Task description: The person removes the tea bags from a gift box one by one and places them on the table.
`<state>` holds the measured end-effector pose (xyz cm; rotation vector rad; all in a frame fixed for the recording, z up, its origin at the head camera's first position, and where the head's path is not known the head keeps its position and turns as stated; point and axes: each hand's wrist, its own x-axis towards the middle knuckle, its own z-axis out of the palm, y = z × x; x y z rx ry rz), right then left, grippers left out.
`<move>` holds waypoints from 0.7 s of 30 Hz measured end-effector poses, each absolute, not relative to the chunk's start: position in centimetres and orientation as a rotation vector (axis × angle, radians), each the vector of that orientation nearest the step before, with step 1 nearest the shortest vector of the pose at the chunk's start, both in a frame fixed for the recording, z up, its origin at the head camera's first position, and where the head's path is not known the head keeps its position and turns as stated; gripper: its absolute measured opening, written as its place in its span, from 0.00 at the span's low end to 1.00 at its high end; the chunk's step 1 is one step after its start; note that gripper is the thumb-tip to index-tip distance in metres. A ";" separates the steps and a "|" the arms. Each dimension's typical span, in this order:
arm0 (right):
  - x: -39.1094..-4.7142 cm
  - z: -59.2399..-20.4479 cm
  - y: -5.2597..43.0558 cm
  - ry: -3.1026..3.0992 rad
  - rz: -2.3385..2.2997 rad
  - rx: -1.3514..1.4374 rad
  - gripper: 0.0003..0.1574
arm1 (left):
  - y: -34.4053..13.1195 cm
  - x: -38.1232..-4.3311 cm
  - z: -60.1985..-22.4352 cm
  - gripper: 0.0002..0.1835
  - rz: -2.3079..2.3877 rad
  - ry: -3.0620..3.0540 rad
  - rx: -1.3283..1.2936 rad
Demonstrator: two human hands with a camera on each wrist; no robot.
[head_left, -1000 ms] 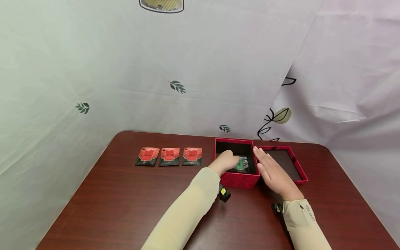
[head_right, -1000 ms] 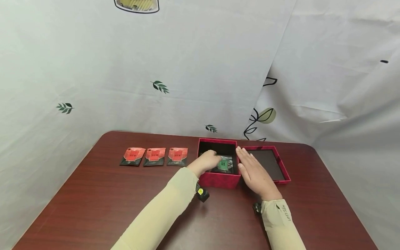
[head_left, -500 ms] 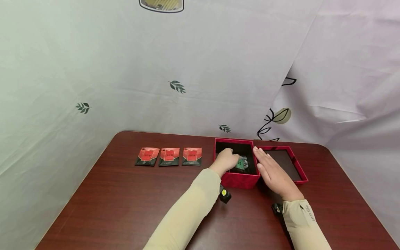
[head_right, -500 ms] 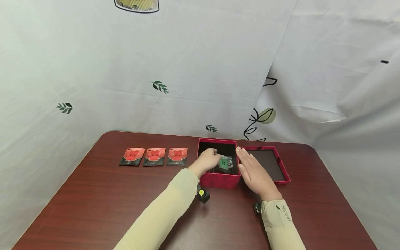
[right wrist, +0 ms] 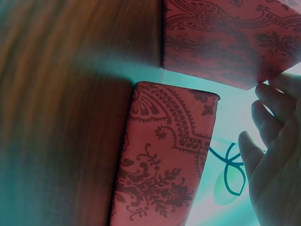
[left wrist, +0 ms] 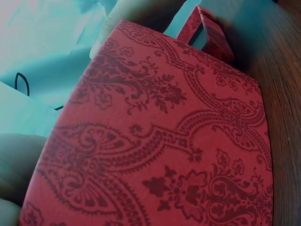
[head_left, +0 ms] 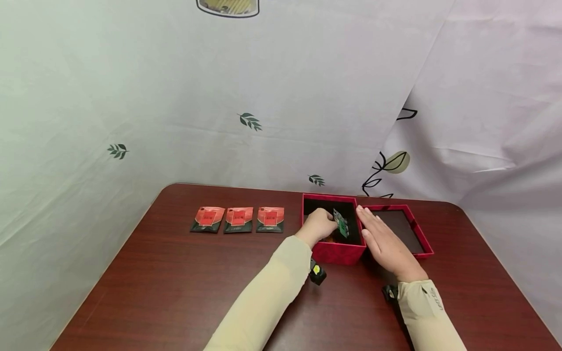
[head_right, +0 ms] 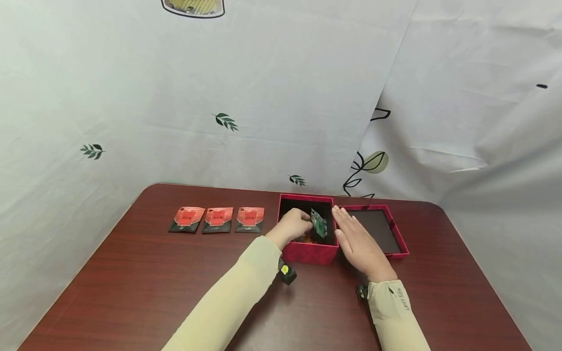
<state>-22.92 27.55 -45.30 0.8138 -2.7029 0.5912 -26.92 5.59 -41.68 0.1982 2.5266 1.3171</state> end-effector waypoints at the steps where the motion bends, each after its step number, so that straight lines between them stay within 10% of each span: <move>1: -22.9 -45.3 27.6 -2.705 0.589 0.813 0.36 | 5.6 -26.9 -41.7 0.15 1.304 2.531 0.196; 18: -22.8 -45.3 27.6 -2.706 0.603 0.812 0.36 | 6.0 -26.5 -41.7 0.06 1.321 2.560 0.155; 21: -22.9 -45.3 27.6 -2.696 0.595 0.819 0.36 | 6.0 -26.4 -41.7 0.17 1.307 2.624 0.180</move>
